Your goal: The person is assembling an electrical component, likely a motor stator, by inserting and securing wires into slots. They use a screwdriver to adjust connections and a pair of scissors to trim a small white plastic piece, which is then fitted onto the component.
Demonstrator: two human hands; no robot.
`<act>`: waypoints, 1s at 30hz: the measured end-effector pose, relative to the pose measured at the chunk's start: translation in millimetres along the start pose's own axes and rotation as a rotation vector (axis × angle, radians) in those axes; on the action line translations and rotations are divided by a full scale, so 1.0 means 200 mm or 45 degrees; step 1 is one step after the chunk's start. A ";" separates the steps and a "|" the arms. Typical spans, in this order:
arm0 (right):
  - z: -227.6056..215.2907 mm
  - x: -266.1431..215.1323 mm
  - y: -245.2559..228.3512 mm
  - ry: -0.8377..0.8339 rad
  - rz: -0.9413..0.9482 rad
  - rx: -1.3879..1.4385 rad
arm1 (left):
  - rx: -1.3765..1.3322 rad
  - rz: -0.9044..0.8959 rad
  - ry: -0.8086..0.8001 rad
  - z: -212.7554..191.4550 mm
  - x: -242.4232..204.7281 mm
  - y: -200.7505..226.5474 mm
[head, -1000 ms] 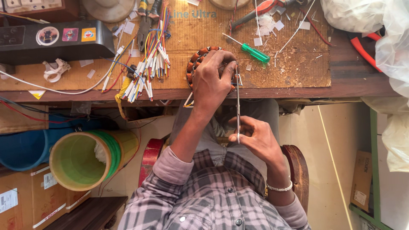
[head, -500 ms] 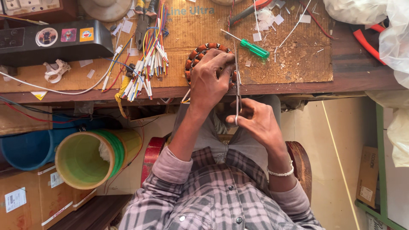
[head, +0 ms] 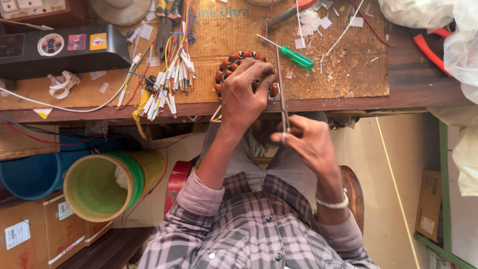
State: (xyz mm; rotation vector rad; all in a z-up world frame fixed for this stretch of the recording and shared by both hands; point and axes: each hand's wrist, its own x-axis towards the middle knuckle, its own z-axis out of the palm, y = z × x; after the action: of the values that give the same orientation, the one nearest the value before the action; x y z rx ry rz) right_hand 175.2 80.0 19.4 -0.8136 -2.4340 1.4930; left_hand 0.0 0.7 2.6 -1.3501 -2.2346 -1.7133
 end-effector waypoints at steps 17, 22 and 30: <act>-1.11 0.28 1.00 -0.159 0.389 -1.188 | 0.280 -0.003 0.294 -0.43 0.07 -0.13; -1.20 0.42 1.08 -0.091 0.265 -1.036 | 0.550 0.063 0.152 -0.33 0.44 -0.43; -0.94 0.23 0.64 0.664 -0.025 -0.718 | 0.998 -0.329 0.066 -0.31 0.78 -0.78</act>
State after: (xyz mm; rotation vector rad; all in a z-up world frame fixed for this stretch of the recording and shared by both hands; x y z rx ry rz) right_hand 260.9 294.5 -6.6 -1.0980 -2.4259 0.4694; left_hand -224.8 43.7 -17.9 -0.8423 -2.6796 -0.7062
